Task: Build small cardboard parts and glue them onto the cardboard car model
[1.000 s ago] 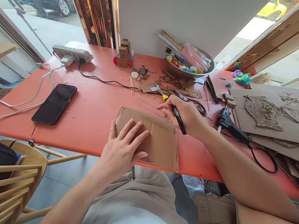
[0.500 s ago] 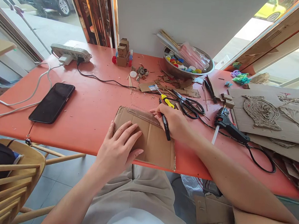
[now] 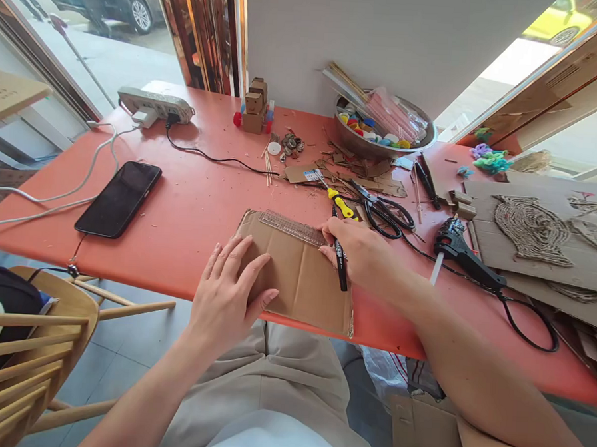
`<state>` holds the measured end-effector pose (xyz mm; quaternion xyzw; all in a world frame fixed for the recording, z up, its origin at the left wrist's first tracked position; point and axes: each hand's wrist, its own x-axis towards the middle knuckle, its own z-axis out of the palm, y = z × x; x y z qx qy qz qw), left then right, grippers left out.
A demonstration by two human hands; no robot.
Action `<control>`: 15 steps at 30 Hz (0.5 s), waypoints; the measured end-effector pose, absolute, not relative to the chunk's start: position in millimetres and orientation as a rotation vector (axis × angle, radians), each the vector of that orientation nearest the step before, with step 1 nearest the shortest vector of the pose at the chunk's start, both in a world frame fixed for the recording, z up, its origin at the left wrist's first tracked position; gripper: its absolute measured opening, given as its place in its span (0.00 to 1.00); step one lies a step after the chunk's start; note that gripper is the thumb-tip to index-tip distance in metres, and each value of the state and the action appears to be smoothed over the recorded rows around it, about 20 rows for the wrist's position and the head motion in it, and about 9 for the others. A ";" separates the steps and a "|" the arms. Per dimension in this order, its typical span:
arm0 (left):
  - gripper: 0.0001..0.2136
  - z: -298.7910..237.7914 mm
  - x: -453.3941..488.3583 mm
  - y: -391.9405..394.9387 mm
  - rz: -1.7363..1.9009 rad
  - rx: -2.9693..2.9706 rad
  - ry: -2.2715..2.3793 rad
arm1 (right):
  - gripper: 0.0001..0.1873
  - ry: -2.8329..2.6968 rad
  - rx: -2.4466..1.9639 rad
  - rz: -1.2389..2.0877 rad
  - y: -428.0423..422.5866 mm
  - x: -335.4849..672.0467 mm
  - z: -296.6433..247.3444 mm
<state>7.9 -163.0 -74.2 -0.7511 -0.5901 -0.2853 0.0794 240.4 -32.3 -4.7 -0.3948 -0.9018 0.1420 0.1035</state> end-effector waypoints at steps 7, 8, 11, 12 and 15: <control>0.24 -78.2 6.4 -169.3 -0.733 -2.101 -2.015 | 0.06 -2.712 -1.352 0.196 -38.5 239.8 -1.2; 0.24 -77.5 5.8 -169.5 -0.730 -2.104 -2.021 | 0.05 -2.715 -1.407 0.186 -40.2 240.0 1.3; 0.25 -74.4 3.8 -168.6 -0.757 -2.138 -2.009 | 0.04 -2.731 -1.499 0.175 -43.9 240.8 9.5; 0.26 -73.2 2.8 -167.4 -0.773 -2.153 -2.003 | 0.05 -2.736 -1.506 0.176 -44.4 241.1 11.8; 0.26 -68.6 -2.5 -157.4 -0.789 -2.193 -1.991 | 0.07 -2.736 -1.532 0.212 -44.5 241.9 15.6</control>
